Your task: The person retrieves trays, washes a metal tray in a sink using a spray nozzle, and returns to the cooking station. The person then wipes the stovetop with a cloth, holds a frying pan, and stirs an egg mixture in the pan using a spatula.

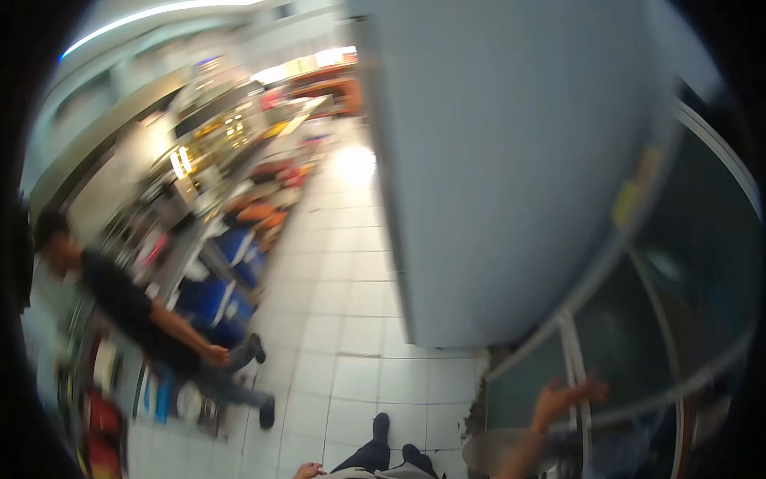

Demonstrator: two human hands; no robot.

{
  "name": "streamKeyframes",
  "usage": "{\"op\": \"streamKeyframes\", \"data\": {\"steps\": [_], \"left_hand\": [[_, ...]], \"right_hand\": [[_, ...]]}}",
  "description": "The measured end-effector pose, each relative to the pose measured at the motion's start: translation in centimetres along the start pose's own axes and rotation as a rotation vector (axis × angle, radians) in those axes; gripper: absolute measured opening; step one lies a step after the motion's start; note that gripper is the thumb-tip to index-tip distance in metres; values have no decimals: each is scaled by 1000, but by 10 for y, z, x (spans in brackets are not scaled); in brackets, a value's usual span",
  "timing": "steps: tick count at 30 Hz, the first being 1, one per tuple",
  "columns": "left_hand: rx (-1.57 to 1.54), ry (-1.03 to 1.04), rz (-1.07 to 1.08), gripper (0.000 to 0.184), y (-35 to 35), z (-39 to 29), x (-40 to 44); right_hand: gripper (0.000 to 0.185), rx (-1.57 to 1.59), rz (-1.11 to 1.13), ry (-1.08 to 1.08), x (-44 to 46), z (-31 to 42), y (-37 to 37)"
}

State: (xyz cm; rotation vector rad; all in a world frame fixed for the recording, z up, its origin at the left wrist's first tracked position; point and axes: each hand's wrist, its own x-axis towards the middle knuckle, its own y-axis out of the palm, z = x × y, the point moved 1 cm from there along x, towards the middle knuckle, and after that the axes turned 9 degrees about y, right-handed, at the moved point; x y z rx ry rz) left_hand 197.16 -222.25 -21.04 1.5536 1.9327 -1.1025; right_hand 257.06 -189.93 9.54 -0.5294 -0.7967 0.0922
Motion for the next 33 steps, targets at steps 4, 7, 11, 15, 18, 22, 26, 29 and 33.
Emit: {"op": "streamKeyframes", "data": {"steps": [4,7,11,15,18,22,26,29,33], "left_hand": [[106,-198,-197,34,3,85,-86],[-254,-401,-408,33,17,122,-167],[-568,-501,-562,27,54,164,-209],[-715,-460,-415,26,74,203,-234],[-698,-138,-256,29,82,257,-243],[-765,-54,-763,29,51,281,-284],[-1197,-263,-840,53,72,325,-296],[-1261,-293,-932,49,67,308,-311],[-916,-368,-898,43,81,324,-278]], "right_hand": [[62,-43,-122,-205,11,-57,33],[58,332,421,240,26,-10,12],[59,1032,1484,549,0,19,24],[59,318,1811,273,-178,36,111],[58,37,2060,-17,-369,33,109],[56,-73,2311,-523,-606,48,21],[61,-595,2299,-945,-697,124,-168],[32,318,2225,-1934,-782,145,-195],[26,149,2505,-1279,-823,194,-260]]}}
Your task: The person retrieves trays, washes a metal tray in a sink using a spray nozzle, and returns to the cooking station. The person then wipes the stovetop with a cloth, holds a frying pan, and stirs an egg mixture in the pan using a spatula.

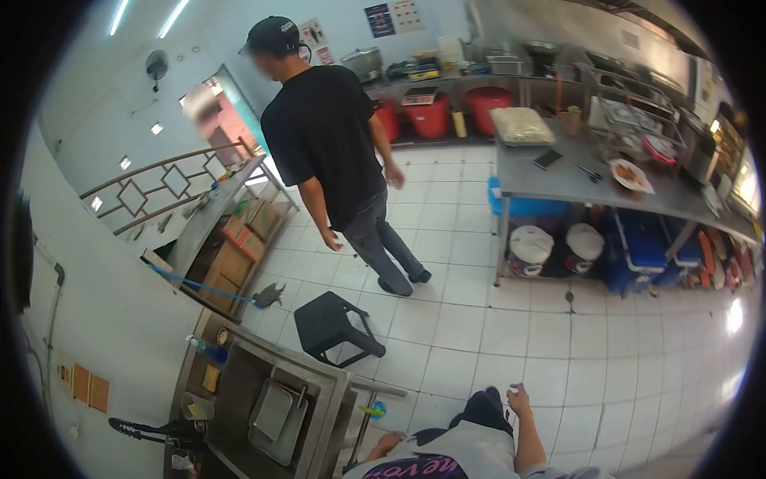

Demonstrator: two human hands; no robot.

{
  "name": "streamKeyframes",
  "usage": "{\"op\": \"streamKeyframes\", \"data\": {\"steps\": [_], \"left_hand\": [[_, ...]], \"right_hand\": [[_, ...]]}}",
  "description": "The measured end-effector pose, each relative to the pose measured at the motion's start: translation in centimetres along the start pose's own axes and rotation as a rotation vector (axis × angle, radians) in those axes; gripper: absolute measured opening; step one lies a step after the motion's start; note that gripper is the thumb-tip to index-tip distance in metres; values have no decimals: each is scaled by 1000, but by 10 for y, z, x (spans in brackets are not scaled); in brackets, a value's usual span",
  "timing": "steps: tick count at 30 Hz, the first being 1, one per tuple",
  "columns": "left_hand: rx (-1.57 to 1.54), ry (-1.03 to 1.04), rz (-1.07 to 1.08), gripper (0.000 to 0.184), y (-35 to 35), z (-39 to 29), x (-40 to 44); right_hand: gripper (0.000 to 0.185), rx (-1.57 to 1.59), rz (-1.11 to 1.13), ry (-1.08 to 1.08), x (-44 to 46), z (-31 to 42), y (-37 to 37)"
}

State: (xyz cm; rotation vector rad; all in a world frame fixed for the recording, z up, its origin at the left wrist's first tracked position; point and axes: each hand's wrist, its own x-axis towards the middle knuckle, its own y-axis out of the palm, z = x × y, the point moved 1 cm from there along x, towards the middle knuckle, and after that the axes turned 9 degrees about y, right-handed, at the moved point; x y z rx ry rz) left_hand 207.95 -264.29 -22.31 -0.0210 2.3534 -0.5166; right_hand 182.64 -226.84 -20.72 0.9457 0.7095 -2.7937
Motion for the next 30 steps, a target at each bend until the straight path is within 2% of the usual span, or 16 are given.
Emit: {"op": "streamKeyframes", "data": {"steps": [2,4,6,8,14,16,17,19,20,21,22,23,24,26,28,30], "left_hand": [[317,143,34,36,0,34,23],[15,-124,36,36,15,51,18],[-29,-170,39,37,10,37,53],[-21,-157,38,38,-2,19,96],[152,-4,6,41,-68,-80,239],[-775,-312,-320,42,-98,-134,269],[-662,-219,-402,41,-125,-199,255],[-620,-31,-500,38,-147,-224,293],[-569,16,-525,37,-159,-242,306],[-524,28,-541,37,-171,-248,319],[-532,31,-544,37,-176,-244,330],[-529,21,-567,37,-180,-236,340],[-527,12,-592,37,-184,-229,350],[-335,-227,-506,36,-190,-201,363],[-537,-54,-372,32,-190,-174,358],[587,36,24,30,-199,-158,382]], "right_hand": [[26,-22,107,88,18,10,0],[31,-135,216,198,48,3,-3],[39,-322,313,265,70,0,-14],[37,-460,331,407,76,13,-30],[26,-491,292,632,182,82,-92],[25,-497,210,624,241,128,-84],[21,-534,71,619,284,144,-64],[17,-562,-58,197,434,114,-25],[28,-655,148,36,450,180,-8],[38,-1289,255,-330,480,235,23],[34,-966,219,-602,471,294,39],[31,-497,545,-488,546,292,87],[23,-518,558,-629,518,364,103],[23,35,572,-248,447,486,139],[24,-138,570,-350,458,526,176],[29,-385,542,-447,466,565,206]]}}
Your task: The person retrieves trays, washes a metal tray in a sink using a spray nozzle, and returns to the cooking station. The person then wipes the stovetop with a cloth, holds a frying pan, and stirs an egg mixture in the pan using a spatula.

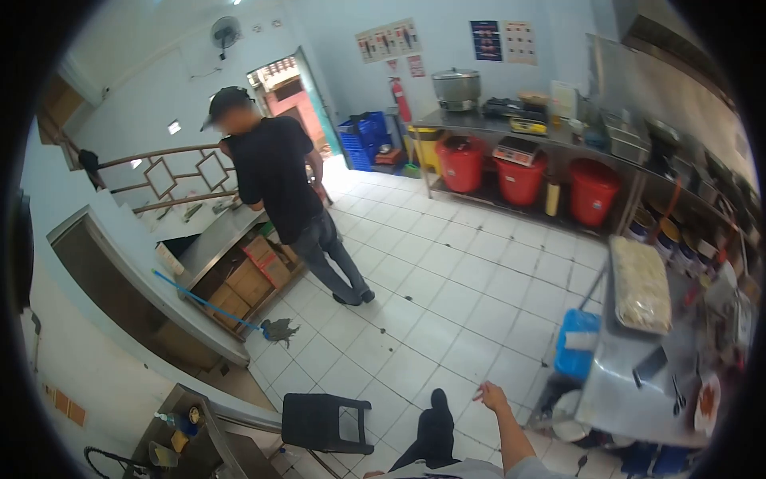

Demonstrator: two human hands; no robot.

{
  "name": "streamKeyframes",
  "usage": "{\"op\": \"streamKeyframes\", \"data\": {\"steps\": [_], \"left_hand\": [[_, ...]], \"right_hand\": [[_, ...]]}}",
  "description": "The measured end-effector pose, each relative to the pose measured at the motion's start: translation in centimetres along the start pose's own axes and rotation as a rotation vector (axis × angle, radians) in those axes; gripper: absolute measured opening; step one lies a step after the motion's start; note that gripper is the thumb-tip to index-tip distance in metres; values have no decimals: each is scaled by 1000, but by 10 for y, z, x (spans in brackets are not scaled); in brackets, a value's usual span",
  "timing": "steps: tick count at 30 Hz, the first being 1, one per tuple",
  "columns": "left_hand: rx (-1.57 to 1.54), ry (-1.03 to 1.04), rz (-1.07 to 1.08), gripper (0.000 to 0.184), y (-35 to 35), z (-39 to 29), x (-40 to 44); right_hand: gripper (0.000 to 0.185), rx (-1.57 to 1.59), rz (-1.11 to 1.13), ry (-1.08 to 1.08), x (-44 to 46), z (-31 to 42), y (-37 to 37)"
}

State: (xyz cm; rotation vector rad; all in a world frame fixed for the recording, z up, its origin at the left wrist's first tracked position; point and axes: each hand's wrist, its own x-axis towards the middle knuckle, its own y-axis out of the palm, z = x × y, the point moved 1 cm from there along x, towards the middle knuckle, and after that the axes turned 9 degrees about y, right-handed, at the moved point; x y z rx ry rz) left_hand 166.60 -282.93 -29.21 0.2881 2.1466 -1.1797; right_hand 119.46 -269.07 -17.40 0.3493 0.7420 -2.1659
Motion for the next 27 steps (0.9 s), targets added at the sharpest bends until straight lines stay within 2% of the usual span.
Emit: {"op": "streamKeyframes", "data": {"steps": [1,3,4,5,6,7,8,9,12,14,16,18,22,25,27], "left_hand": [[-712,-359,-130,30,8,9,-9],[-1035,-611,-181,30,-9,24,6],[-1168,-704,-224,30,-25,32,12],[-1306,-795,-280,30,-39,41,24],[-1440,-891,-348,30,-54,49,38],[-1539,-959,-410,29,-75,54,52],[-1596,-990,-470,29,-97,58,69],[-1605,-994,-475,29,-125,68,89],[-1559,-627,-583,31,-222,84,133],[-1387,-562,-583,36,-311,68,162],[-1446,-388,-665,38,-359,73,207],[-1306,-263,-723,37,-399,68,241],[-1200,-274,-680,36,-438,67,295],[-1195,-396,-657,34,-429,66,329],[-1355,-549,-748,36,-421,61,337]], "right_hand": [[32,-91,13,30,10,6,0],[39,-210,28,64,43,-24,-5],[46,-186,56,168,44,-31,-13],[47,-367,53,127,43,-43,-22],[43,-142,131,501,47,-55,-32],[72,-136,44,653,34,-50,-40],[70,-127,24,714,36,-54,-48],[67,-105,23,729,40,-56,-59],[61,-15,-4,769,50,-60,-82],[57,37,-26,791,61,-54,-92],[54,86,-45,801,78,-47,-105],[50,120,-68,821,98,-42,-123],[45,149,-85,821,155,-27,-174],[42,155,-83,822,213,-9,-224],[41,158,-73,821,258,2,-260]]}}
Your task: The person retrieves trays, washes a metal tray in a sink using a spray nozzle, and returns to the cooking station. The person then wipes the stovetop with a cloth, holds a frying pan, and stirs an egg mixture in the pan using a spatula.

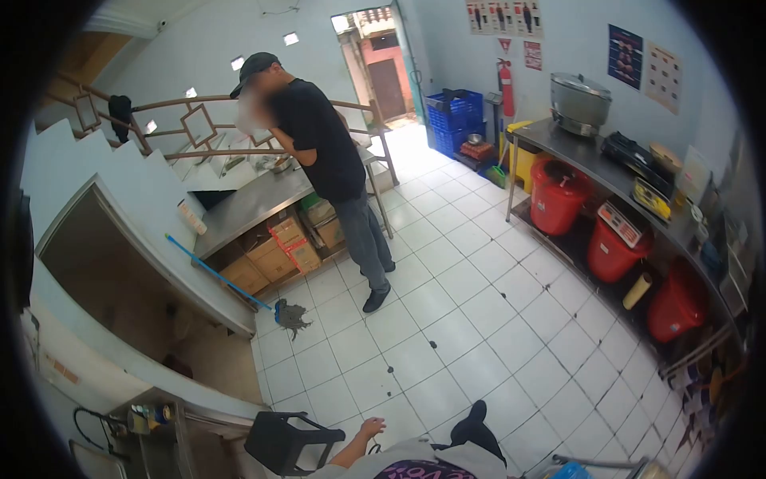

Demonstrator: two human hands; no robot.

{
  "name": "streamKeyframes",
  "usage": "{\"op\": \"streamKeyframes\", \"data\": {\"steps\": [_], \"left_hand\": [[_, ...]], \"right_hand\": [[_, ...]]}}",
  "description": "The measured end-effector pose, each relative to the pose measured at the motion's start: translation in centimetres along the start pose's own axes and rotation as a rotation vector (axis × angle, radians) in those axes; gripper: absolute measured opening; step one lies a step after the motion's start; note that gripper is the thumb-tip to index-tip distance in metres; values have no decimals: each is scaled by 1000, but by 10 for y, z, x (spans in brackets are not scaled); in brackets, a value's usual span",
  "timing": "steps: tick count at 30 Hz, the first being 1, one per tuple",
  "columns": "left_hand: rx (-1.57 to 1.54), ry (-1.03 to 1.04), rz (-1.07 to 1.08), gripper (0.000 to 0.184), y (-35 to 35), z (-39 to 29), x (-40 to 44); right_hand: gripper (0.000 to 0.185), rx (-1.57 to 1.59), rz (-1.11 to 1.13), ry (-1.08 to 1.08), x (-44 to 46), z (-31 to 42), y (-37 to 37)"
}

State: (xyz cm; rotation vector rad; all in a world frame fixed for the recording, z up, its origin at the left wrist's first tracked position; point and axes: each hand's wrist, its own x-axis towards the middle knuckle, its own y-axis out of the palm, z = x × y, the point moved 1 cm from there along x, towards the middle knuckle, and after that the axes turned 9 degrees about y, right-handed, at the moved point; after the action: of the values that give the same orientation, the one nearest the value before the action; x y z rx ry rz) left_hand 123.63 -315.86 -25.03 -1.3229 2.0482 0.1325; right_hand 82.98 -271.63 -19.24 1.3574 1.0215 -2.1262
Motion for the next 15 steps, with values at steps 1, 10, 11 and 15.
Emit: {"op": "streamKeyframes", "data": {"steps": [1,10,11,15], "left_hand": [[12,-136,2,37,6,-5,-8],[167,78,209,33,94,-26,-12],[91,-22,215,34,107,-33,-2],[-179,-349,127,34,133,-55,42]], "right_hand": [[41,-10,4,-1,15,26,-12],[15,-46,-29,-100,211,322,-51],[15,-80,-46,-269,199,363,-44],[24,-127,34,-568,163,500,8]]}}
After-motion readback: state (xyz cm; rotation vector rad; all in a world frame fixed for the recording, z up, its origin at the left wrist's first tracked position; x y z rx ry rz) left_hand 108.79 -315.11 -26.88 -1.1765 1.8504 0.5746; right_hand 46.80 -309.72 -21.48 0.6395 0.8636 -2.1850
